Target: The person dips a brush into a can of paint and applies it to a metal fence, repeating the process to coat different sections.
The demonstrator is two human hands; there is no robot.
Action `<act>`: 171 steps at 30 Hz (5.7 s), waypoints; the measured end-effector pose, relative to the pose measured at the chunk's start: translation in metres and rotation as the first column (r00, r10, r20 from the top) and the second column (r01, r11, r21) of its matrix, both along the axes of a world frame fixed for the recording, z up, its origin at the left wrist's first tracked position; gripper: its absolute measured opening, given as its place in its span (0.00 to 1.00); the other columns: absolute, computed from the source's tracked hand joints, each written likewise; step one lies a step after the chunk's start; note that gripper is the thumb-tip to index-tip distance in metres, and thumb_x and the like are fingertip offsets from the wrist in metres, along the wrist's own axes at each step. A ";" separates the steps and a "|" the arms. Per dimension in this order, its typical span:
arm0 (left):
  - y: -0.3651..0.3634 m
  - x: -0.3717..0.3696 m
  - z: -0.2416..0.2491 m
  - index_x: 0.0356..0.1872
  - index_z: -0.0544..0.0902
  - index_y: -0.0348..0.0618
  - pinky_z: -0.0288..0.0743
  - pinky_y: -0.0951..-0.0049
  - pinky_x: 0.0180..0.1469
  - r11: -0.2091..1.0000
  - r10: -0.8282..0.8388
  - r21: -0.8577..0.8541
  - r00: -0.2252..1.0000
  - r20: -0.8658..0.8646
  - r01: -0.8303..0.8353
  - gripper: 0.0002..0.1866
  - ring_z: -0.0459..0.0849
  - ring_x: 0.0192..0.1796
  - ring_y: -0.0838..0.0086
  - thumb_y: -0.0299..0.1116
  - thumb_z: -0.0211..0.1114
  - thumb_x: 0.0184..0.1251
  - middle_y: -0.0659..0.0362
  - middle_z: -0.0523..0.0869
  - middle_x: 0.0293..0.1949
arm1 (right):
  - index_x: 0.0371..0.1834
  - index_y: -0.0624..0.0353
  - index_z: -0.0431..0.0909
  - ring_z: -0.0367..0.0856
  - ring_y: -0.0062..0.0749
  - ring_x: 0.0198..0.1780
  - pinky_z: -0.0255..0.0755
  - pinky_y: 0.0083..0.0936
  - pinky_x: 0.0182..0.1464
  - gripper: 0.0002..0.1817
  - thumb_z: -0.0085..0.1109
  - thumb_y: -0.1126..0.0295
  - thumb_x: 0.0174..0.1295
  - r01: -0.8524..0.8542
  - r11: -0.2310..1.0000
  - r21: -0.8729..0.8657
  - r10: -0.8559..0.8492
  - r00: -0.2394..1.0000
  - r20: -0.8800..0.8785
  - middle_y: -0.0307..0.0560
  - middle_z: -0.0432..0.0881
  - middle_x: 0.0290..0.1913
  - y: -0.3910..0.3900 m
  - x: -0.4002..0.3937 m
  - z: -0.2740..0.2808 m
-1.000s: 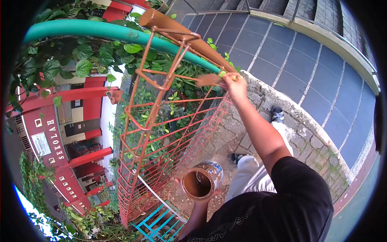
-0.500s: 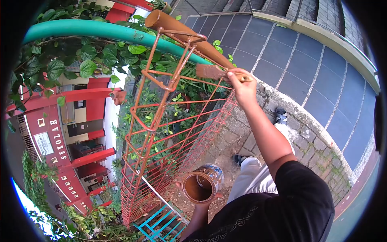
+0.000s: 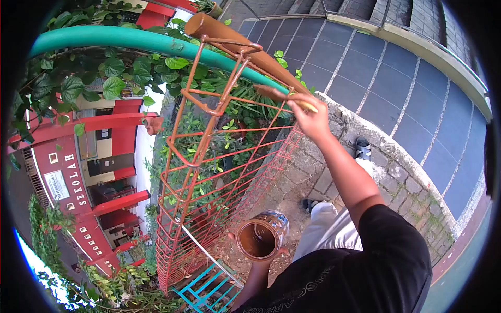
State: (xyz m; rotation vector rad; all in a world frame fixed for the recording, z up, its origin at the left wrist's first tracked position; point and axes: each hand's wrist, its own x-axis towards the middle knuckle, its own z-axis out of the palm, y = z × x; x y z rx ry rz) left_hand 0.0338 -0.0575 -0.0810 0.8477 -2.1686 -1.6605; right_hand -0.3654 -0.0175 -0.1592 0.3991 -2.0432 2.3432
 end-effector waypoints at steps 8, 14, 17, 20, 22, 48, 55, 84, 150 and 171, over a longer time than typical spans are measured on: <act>0.001 0.000 0.002 0.81 0.38 0.54 0.44 0.37 0.77 1.000 -0.019 -0.010 1.000 0.003 0.019 0.72 0.64 0.77 0.55 0.72 0.76 0.43 0.51 0.62 0.77 | 0.42 0.61 0.89 0.89 0.29 0.44 0.81 0.29 0.51 0.08 0.73 0.72 0.62 -0.119 0.983 -0.142 0.143 0.974 0.176 0.47 0.91 0.41 0.010 0.053 -0.029; 0.007 0.001 0.002 0.81 0.37 0.54 0.45 0.38 0.78 0.991 -0.088 0.103 0.996 0.032 0.084 0.73 0.65 0.77 0.56 0.71 0.77 0.42 0.51 0.62 0.77 | 0.45 0.62 0.82 0.90 0.33 0.36 0.86 0.28 0.40 0.10 0.68 0.68 0.68 0.296 0.830 -0.472 0.126 0.726 0.676 0.48 0.88 0.38 -0.025 -0.003 -0.072; 0.009 0.000 0.002 0.81 0.36 0.54 0.46 0.38 0.78 0.986 -0.107 0.134 0.993 0.043 0.101 0.74 0.65 0.77 0.56 0.71 0.78 0.42 0.51 0.62 0.77 | 0.44 0.61 0.80 0.91 0.38 0.34 0.89 0.31 0.38 0.07 0.64 0.70 0.70 0.311 0.822 -0.477 0.218 0.603 0.768 0.51 0.88 0.37 -0.031 -0.001 -0.068; 0.009 0.002 0.003 0.81 0.36 0.53 0.46 0.39 0.78 0.988 -0.102 0.118 0.994 0.045 0.096 0.74 0.65 0.77 0.56 0.70 0.78 0.42 0.51 0.62 0.76 | 0.43 0.61 0.81 0.91 0.36 0.34 0.89 0.30 0.38 0.04 0.62 0.73 0.70 0.309 0.912 -0.270 0.031 0.604 0.796 0.51 0.88 0.36 -0.026 0.003 -0.140; 0.007 0.000 0.002 0.81 0.35 0.53 0.46 0.39 0.78 0.991 -0.097 0.100 0.995 0.029 0.094 0.75 0.65 0.77 0.56 0.70 0.79 0.42 0.51 0.62 0.76 | 0.39 0.61 0.85 0.89 0.29 0.33 0.84 0.28 0.37 0.07 0.66 0.68 0.67 0.266 0.951 -0.158 -0.096 0.741 0.665 0.48 0.89 0.35 -0.033 0.007 -0.160; 0.006 0.005 0.019 0.81 0.31 0.51 0.51 0.44 0.78 0.932 -0.069 -0.362 0.981 -0.179 -0.001 0.79 0.67 0.76 0.57 0.67 0.82 0.40 0.50 0.63 0.76 | 0.48 0.61 0.80 0.90 0.35 0.36 0.87 0.29 0.41 0.11 0.66 0.67 0.69 0.271 0.925 -0.267 0.013 0.680 0.733 0.50 0.88 0.39 0.014 0.005 -0.130; 0.006 0.002 0.058 0.80 0.37 0.55 0.46 0.44 0.82 0.969 -0.093 -0.247 0.919 -0.383 -0.005 0.72 0.67 0.76 0.60 0.68 0.81 0.45 0.51 0.64 0.75 | 0.53 0.58 0.79 0.88 0.41 0.48 0.85 0.36 0.51 0.16 0.68 0.63 0.67 0.276 0.944 -0.182 -0.074 0.712 0.698 0.51 0.86 0.46 0.211 0.029 -0.069; 0.004 -0.043 0.083 0.80 0.41 0.32 0.54 0.52 0.79 0.974 -0.223 -0.180 0.736 -0.639 0.139 0.82 0.64 0.78 0.53 0.63 0.88 0.30 0.43 0.65 0.74 | 0.63 0.62 0.75 0.87 0.38 0.49 0.84 0.33 0.50 0.18 0.56 0.63 0.77 -0.204 0.962 -0.179 0.265 0.849 0.457 0.52 0.83 0.56 0.103 0.219 0.118; 0.167 -0.388 0.102 0.82 0.36 0.44 0.45 0.55 0.83 0.898 -0.441 -0.112 0.862 -0.250 0.427 0.79 0.66 0.78 0.59 0.50 0.91 0.37 0.48 0.64 0.77 | 0.71 0.64 0.65 0.81 0.49 0.62 0.78 0.44 0.65 0.22 0.46 0.64 0.79 -0.138 0.785 -0.604 0.619 0.229 0.751 0.61 0.77 0.63 0.252 -0.138 0.119; 0.104 -0.260 0.097 0.76 0.61 0.45 0.42 0.53 0.83 0.908 -0.268 -0.378 0.942 -0.201 0.178 0.53 0.72 0.74 0.67 0.51 0.82 0.54 0.55 0.78 0.69 | 0.65 0.59 0.71 0.81 0.44 0.54 0.77 0.42 0.58 0.24 0.64 0.73 0.67 0.118 0.980 -0.162 0.055 0.617 0.785 0.52 0.81 0.58 0.361 -0.117 0.105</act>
